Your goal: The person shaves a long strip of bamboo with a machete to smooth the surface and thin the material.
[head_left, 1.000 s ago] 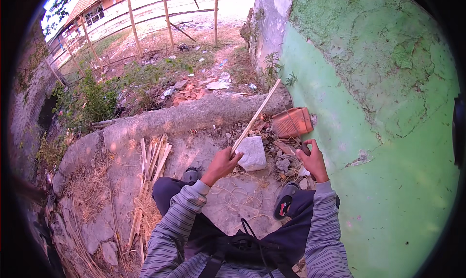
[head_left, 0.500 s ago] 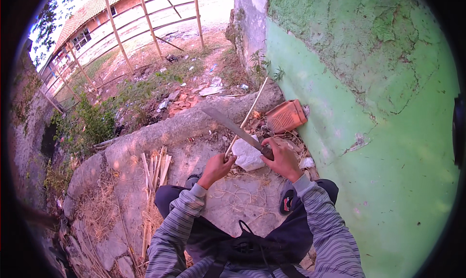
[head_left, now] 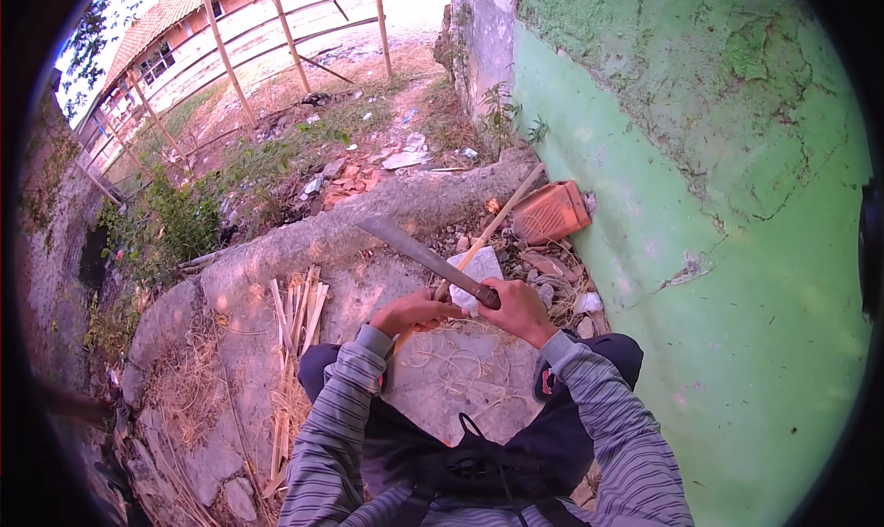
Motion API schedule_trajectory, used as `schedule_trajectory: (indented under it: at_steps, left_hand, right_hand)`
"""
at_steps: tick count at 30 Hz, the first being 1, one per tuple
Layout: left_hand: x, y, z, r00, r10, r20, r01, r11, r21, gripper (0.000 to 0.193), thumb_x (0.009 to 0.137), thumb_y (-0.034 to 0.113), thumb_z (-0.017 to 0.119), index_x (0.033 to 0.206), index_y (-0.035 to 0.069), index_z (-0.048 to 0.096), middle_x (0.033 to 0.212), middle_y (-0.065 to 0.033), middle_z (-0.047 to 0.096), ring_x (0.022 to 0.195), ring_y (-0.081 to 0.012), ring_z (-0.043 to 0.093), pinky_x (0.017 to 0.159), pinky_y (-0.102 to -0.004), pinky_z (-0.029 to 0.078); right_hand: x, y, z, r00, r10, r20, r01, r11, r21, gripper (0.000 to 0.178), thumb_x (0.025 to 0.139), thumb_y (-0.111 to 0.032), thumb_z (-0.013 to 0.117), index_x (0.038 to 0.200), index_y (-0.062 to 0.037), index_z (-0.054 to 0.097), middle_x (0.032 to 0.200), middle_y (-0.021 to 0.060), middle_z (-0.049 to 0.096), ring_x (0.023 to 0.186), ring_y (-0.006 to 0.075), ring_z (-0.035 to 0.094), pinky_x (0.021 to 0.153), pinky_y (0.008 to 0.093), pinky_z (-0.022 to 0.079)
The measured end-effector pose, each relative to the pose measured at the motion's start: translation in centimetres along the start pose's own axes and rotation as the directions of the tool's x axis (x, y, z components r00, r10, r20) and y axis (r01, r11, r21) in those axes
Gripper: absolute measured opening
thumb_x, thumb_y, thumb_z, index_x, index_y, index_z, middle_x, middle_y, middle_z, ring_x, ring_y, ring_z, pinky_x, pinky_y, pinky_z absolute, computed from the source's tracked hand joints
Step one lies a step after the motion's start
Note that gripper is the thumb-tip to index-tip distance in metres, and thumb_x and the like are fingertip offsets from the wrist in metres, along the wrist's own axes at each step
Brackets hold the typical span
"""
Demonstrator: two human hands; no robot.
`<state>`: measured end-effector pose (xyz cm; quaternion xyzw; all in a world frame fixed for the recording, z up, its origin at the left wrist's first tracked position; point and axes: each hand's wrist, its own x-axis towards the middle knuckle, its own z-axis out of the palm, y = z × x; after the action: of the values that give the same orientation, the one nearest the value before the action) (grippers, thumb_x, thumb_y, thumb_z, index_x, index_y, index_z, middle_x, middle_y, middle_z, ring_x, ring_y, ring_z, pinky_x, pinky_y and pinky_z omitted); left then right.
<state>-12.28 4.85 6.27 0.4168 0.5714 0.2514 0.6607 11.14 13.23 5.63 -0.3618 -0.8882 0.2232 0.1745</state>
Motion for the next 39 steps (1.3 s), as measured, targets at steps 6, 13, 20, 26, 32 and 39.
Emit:
schedule_trajectory:
  at_steps: [6,13,20,26,32,39]
  left_hand:
    - [1.1,0.8,0.1,0.953,0.035,-0.300,0.078,0.931,0.357,0.051,0.082,0.049,0.083,0.073,0.005,0.059,0.065,0.0008,0.054,0.054,-0.0135,0.051,0.049,-0.0337,0.039]
    - [3.4,-2.5,0.9,0.844,0.326,-0.426,-0.102,0.877,0.469,0.053,0.081,0.042,0.083,0.068,-0.001,0.053,0.059,-0.0099,0.052,0.051,-0.0204,0.051,0.052,-0.0427,0.042]
    - [5.2,-4.5,0.7,0.875,0.345,-0.341,-0.096,0.812,0.576,0.037,0.076,0.028,0.087,0.088,-0.001,0.068,0.067,-0.0056,0.055,0.060,-0.0155,0.050,0.053,-0.0419,0.039]
    - [4.9,-4.2,1.7,0.984,0.097,-0.151,-0.073,0.985,0.159,0.044,0.076,0.012,0.086,0.115,0.003,0.069,0.085,0.0040,0.064,0.070,-0.0079,0.052,0.056,-0.0329,0.039]
    - [4.5,-4.0,2.0,0.951,0.232,-0.206,-0.181,0.954,0.240,0.045,0.071,0.016,0.089,0.065,0.005,0.046,0.064,0.0020,0.048,0.062,-0.0114,0.045,0.054,-0.0364,0.039]
    - [4.6,-5.0,1.9,0.923,0.298,-0.243,-0.202,0.914,0.353,0.033,0.076,0.016,0.086,0.094,-0.001,0.064,0.072,0.0011,0.057,0.067,-0.0095,0.049,0.059,-0.0333,0.039]
  right_hand:
    - [0.9,-0.8,-0.6,0.998,0.055,0.000,-0.055,0.997,-0.047,0.033,0.080,-0.038,0.079,0.093,-0.0088,0.072,0.077,0.0185,0.072,0.074,0.0387,0.073,0.067,0.0500,0.058]
    - [0.5,-0.3,0.1,0.998,0.057,-0.035,-0.059,0.997,-0.058,0.032,0.083,-0.037,0.077,0.094,-0.0075,0.069,0.074,0.0188,0.071,0.071,0.0397,0.073,0.065,0.0510,0.058]
    - [0.0,-0.1,2.8,1.000,0.019,-0.001,-0.019,0.999,-0.041,0.031,0.086,-0.033,0.075,0.094,-0.0059,0.063,0.070,0.0203,0.067,0.069,0.0425,0.070,0.061,0.0519,0.056]
    - [0.0,-0.5,3.9,1.000,0.028,0.010,-0.029,0.999,0.015,0.030,0.085,-0.030,0.076,0.092,-0.0049,0.062,0.069,0.0201,0.067,0.069,0.0439,0.069,0.060,0.0526,0.054]
    - [1.3,-0.3,2.8,0.997,0.071,-0.044,-0.068,0.995,0.074,0.029,0.085,-0.029,0.076,0.090,-0.0044,0.060,0.067,0.0196,0.066,0.067,0.0433,0.069,0.059,0.0529,0.053]
    - [0.9,-1.0,3.1,0.999,0.046,-0.023,-0.046,0.999,-0.012,0.032,0.085,-0.033,0.077,0.090,-0.0050,0.061,0.070,0.0182,0.068,0.069,0.0423,0.070,0.061,0.0523,0.055]
